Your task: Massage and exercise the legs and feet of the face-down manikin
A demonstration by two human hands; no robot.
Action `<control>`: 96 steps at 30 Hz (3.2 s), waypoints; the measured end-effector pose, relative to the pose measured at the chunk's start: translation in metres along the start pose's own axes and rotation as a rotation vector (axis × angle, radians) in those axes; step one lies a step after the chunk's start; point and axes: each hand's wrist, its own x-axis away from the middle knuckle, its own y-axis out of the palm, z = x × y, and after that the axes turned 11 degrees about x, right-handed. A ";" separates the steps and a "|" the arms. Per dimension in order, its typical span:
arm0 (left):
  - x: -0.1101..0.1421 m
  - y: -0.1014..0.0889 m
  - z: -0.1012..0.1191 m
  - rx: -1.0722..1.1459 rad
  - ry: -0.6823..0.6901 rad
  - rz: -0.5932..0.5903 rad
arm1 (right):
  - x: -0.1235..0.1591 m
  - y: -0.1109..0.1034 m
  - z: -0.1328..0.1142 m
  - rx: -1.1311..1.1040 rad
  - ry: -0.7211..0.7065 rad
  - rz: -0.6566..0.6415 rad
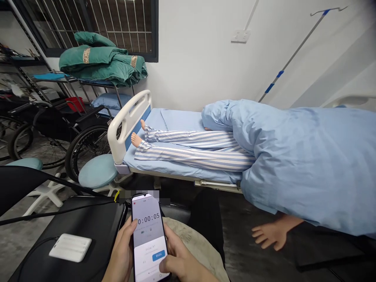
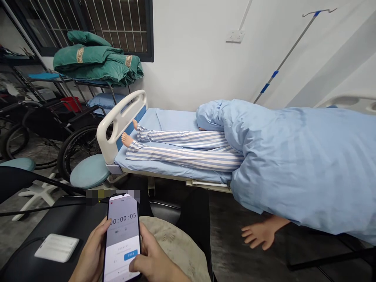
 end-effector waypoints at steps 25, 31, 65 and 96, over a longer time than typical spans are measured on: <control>0.002 -0.002 0.001 -0.041 -0.015 -0.036 | 0.000 0.006 -0.005 0.032 0.013 0.027; 0.002 -0.002 0.001 -0.029 -0.002 -0.002 | 0.001 0.006 -0.004 0.040 0.001 0.044; 0.007 0.004 -0.001 -0.032 -0.033 0.017 | -0.003 0.008 0.004 0.032 -0.046 0.124; 0.005 0.002 -0.004 -0.224 0.062 -0.108 | -0.001 0.006 0.007 -0.027 -0.030 0.120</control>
